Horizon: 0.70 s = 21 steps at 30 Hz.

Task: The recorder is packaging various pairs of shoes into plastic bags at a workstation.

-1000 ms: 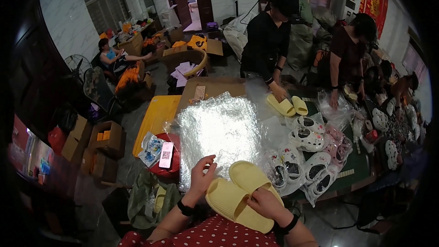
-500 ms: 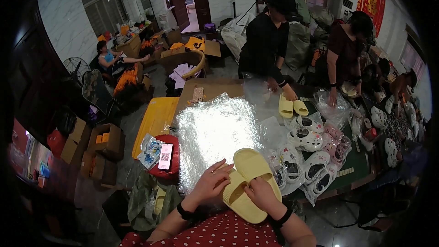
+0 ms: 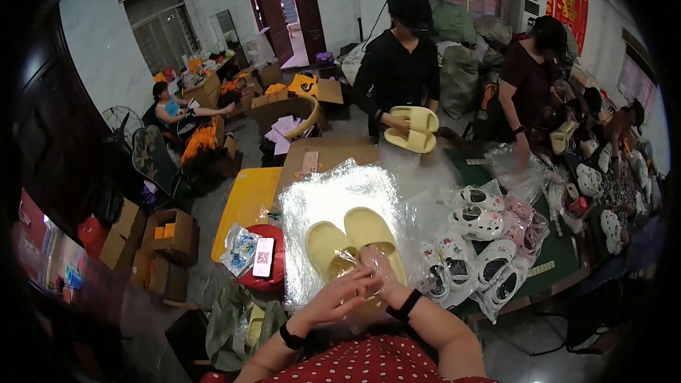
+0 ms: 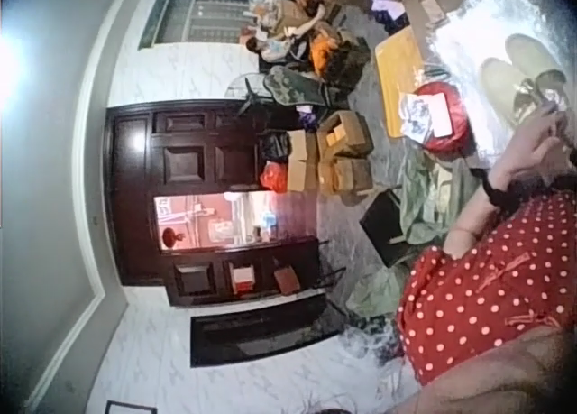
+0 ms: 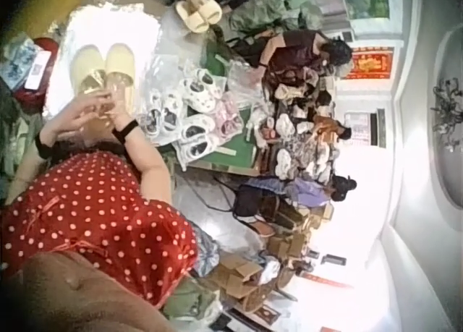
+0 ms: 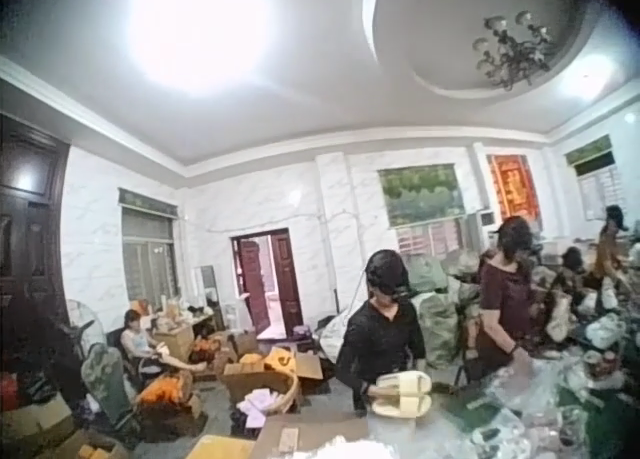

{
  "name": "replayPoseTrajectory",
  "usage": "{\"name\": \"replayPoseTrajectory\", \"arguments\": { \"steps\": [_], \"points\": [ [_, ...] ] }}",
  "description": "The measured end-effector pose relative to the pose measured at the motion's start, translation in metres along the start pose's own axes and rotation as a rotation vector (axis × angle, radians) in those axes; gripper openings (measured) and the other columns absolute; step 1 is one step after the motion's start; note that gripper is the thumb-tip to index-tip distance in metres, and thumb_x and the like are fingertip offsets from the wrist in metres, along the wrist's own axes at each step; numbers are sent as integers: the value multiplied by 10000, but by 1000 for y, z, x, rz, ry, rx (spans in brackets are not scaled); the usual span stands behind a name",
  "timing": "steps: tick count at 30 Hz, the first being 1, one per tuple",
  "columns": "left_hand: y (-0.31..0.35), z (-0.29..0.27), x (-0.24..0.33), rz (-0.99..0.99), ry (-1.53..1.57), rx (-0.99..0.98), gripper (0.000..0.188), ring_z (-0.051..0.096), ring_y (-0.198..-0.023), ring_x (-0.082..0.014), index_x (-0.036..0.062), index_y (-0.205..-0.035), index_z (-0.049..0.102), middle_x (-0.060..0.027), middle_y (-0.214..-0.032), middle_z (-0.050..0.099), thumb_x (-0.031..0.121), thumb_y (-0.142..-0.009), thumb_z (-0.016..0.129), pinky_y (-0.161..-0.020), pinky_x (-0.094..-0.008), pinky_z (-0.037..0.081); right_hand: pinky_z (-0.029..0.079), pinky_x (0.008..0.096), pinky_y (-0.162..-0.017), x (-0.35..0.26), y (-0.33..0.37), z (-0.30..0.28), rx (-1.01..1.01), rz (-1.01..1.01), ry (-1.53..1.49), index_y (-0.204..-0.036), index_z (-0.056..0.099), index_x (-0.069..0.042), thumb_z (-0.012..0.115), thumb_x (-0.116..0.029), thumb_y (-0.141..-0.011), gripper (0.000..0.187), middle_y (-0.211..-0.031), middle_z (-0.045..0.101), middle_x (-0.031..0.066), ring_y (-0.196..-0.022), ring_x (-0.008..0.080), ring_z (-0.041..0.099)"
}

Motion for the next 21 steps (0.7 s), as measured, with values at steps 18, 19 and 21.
{"name": "replayPoseTrajectory", "arguments": {
  "steps": [18, 19, 21],
  "points": [
    [91, -52, -36, -237, -455, 617, 471, 550, -1117, -383, 78, -1186, 530, -189, -1311, 519, 226, -797, 750, -948, -444, 456, 465, 410, -875, -154, 73, 20, 214, -468, 706, -1209, 559, -8, 693, -198, -846, 431, -1089, 585, 195, -1012, 325, 573],
    [110, -50, -62, -451, -266, 678, 471, 571, -1086, -351, 67, -1209, 518, -188, -1274, 536, 216, -816, 731, -894, -422, 482, 493, 369, -827, -153, 87, 7, 181, -421, 636, -1188, 591, -21, 702, -159, -842, 388, -1053, 614, 172, -962, 285, 611],
    [135, -43, -93, -666, 82, 759, 468, 630, -938, -255, 33, -1284, 463, -165, -1170, 581, 151, -873, 653, -759, -357, 523, 495, 325, -753, -160, 103, -12, -32, -185, 481, -1119, 632, -28, 694, -146, -849, 301, -982, 637, 141, -878, 239, 628]
  ]
}}
Point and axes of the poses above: each hand's wrist, its own y-axis away from the middle knuckle, its own z-axis out of the palm, x = y × z, the point moved 9 cm from there along -y, towards the middle knuckle
